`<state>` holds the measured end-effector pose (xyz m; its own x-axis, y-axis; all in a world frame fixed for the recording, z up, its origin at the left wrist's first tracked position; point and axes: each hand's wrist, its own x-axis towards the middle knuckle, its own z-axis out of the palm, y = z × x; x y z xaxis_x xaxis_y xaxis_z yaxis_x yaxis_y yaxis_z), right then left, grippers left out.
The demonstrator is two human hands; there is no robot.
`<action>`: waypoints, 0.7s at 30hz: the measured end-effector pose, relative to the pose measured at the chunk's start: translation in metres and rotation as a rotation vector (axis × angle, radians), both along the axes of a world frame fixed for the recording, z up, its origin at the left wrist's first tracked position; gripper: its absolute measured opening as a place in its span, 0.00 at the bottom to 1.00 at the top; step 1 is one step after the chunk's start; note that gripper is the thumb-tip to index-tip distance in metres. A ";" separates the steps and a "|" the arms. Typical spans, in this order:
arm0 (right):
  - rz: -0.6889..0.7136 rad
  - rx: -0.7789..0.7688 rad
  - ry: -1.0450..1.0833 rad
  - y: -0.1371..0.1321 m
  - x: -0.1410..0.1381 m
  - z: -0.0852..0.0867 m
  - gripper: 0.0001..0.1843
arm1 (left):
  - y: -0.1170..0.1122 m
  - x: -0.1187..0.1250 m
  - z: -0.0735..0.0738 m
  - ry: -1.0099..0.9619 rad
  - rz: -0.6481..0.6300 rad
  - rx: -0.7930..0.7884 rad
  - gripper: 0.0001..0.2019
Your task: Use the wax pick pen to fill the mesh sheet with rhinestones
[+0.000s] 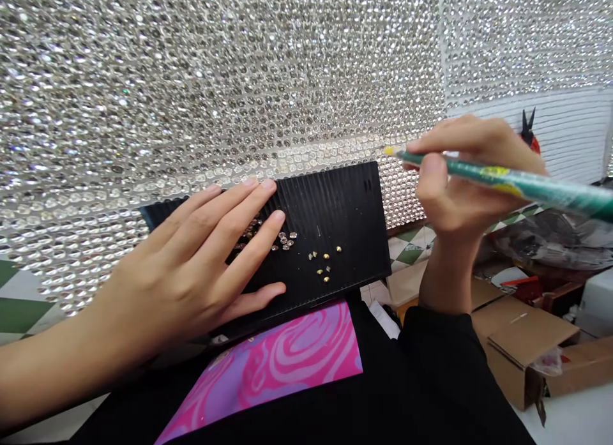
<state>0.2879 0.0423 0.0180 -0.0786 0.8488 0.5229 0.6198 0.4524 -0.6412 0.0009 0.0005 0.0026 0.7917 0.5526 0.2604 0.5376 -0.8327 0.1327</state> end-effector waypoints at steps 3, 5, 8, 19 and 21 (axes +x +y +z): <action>-0.057 0.187 -0.018 0.012 0.004 -0.008 0.07 | -0.001 0.000 0.000 0.008 0.000 -0.014 0.30; -0.047 0.152 -0.059 0.016 0.004 -0.012 0.07 | -0.001 0.000 0.001 0.010 0.003 -0.020 0.30; -0.047 0.128 -0.095 0.017 0.003 -0.014 0.05 | -0.001 0.000 0.002 0.011 0.005 -0.030 0.30; -0.019 0.124 -0.130 0.015 0.005 -0.017 0.03 | 0.000 0.001 0.000 -0.009 0.006 -0.008 0.29; -0.002 0.152 -0.129 0.017 0.006 -0.018 0.03 | 0.000 0.000 0.000 -0.007 -0.001 -0.012 0.29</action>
<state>0.2943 0.0595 -0.0001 -0.1519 0.7613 0.6304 0.6935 0.5366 -0.4809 0.0010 0.0005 0.0030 0.7902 0.5553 0.2591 0.5362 -0.8313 0.1463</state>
